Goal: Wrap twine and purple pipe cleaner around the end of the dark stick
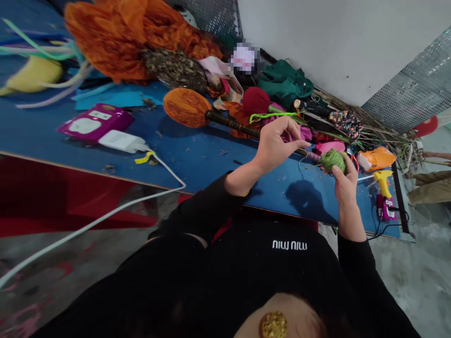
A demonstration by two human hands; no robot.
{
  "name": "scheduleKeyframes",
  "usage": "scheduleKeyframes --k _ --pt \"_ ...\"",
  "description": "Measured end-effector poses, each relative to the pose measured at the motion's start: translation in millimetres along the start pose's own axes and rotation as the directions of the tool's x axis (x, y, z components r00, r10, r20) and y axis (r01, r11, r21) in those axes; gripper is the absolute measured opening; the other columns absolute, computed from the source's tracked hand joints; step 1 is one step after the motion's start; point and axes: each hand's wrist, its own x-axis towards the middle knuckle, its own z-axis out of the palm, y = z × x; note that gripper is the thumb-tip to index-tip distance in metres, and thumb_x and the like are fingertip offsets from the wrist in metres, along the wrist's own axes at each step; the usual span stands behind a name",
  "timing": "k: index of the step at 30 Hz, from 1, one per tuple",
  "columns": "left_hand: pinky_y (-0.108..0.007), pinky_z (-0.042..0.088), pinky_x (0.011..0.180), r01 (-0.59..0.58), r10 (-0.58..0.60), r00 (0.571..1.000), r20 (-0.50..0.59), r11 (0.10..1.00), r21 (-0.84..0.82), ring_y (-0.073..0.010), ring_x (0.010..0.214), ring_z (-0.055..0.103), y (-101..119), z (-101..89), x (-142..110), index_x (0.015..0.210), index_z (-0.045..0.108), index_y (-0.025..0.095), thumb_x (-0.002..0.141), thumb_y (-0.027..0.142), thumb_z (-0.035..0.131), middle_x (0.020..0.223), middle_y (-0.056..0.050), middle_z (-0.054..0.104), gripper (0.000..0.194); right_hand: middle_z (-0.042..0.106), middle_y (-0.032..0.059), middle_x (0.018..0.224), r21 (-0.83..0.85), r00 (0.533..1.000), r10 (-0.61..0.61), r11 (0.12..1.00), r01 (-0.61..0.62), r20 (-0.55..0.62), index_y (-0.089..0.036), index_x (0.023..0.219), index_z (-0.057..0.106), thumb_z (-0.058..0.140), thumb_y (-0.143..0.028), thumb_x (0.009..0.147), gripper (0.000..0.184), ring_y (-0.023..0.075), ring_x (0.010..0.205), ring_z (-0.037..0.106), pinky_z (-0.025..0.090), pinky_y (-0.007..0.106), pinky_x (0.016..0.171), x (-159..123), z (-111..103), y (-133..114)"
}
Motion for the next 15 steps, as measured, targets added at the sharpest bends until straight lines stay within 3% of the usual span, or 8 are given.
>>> scheduleKeyframes --k 4,7,13,15 --pt "-0.034 0.055 0.077 -0.261 0.272 0.962 -0.016 0.938 0.226 -0.0168 0.076 0.066 -2 -0.8 -6 0.074 0.060 0.024 0.095 0.062 0.084 0.077 0.001 0.069 0.050 0.082 0.0068 0.117 0.018 0.999 -0.002 1.000 0.001 0.043 -0.030 0.121 0.077 0.096 -0.058 0.065 0.066 0.0274 0.093 0.078 0.069 0.041 0.072 -7 4 -6" --pt "-0.034 0.056 0.079 -0.353 0.386 0.922 -0.019 0.861 0.366 -0.0179 0.078 0.068 -3 -2.2 -9 0.078 0.062 0.025 0.098 0.071 0.077 0.078 0.000 0.069 0.052 0.084 0.0070 0.115 0.041 0.998 0.016 0.999 -0.018 0.054 -0.029 0.120 0.078 0.097 -0.057 0.064 0.065 0.0270 0.092 0.079 0.067 0.038 0.068 -10 7 -6" --pt "-0.031 0.055 0.075 -0.486 0.532 0.846 -0.022 0.789 0.375 -0.0164 0.079 0.070 0 -2.6 -8 0.093 0.071 0.027 0.105 0.052 0.076 0.087 0.000 0.077 0.028 0.085 0.0044 0.101 0.088 0.996 0.069 0.993 -0.074 0.062 -0.028 0.116 0.079 0.097 -0.054 0.066 0.059 0.0234 0.077 0.078 0.063 0.036 0.062 -15 9 1" --pt "-0.030 0.054 0.074 -0.489 0.535 0.845 -0.025 0.790 0.370 -0.0159 0.077 0.069 -1 -1.3 -7 0.089 0.069 0.026 0.105 0.048 0.076 0.085 0.001 0.076 0.028 0.085 0.0043 0.099 0.090 0.995 0.074 0.993 -0.080 0.069 -0.028 0.116 0.079 0.097 -0.054 0.066 0.059 0.0235 0.076 0.078 0.064 0.037 0.063 -16 9 2"
